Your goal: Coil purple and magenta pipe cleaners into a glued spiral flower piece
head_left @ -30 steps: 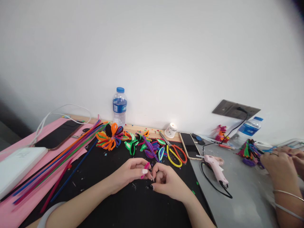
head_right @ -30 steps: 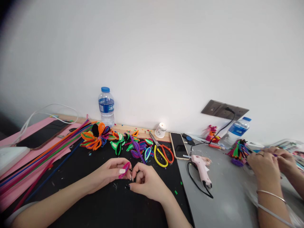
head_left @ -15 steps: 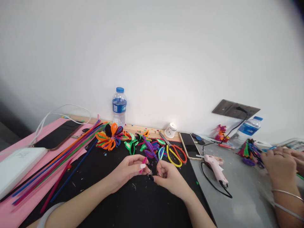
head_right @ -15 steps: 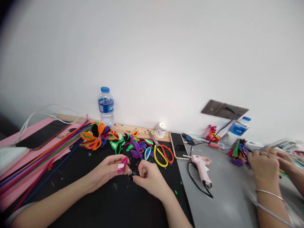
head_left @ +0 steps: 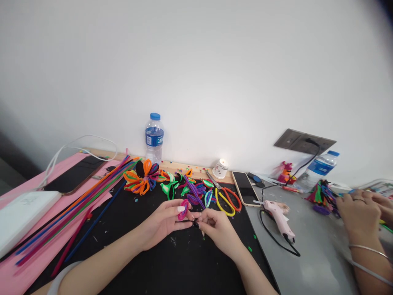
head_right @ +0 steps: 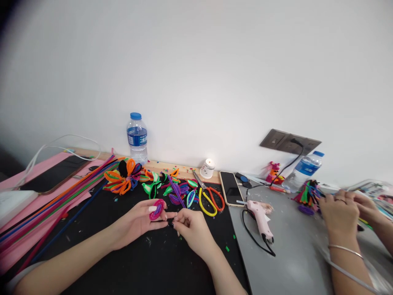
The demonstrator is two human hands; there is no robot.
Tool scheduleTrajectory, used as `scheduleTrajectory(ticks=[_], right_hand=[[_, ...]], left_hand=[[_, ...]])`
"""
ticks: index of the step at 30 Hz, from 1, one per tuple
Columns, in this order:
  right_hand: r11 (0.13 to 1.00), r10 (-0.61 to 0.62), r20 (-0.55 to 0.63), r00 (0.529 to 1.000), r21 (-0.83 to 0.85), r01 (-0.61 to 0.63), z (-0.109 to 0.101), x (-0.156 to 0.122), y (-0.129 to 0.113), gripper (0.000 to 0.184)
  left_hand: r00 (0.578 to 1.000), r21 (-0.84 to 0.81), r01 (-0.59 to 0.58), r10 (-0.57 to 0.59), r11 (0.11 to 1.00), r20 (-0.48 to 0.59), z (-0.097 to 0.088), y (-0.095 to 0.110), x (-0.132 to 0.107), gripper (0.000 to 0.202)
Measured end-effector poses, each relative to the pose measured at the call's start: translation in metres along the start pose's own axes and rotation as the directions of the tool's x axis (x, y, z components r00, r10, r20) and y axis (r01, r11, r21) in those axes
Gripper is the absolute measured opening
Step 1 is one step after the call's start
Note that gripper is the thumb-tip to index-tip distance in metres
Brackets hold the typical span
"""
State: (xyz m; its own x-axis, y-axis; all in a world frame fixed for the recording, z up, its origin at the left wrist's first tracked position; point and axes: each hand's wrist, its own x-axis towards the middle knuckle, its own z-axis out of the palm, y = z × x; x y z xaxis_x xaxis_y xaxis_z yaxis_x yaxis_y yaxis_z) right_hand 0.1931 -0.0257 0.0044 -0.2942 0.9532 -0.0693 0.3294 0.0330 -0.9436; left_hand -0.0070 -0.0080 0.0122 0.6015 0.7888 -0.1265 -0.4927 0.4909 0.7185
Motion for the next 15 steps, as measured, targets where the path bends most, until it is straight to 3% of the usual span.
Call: scheduleTrajectory(ticks=[5, 11, 15], right_hand=[[0.999, 0.022, -0.111, 0.994, 0.027, -0.02, -0.007, 0.001, -0.005, 0.022], [0.997, -0.021, -0.327, 0.945, 0.069, 0.046, -0.014, 0.002, -0.002, 0.028], [0.998, -0.026, -0.389, 0.921, 0.039, 0.045, -0.014, 0.003, 0.0, 0.026]], left_hand=[[0.992, 0.092, -0.037, 0.047, 0.995, -0.114, 0.001, 0.001, 0.001, 0.019], [0.945, 0.324, -0.013, 0.117, 0.946, -0.304, -0.004, -0.003, 0.006, 0.033], [0.922, 0.366, -0.033, 0.17, 0.93, -0.347, -0.005, -0.005, 0.009, 0.036]])
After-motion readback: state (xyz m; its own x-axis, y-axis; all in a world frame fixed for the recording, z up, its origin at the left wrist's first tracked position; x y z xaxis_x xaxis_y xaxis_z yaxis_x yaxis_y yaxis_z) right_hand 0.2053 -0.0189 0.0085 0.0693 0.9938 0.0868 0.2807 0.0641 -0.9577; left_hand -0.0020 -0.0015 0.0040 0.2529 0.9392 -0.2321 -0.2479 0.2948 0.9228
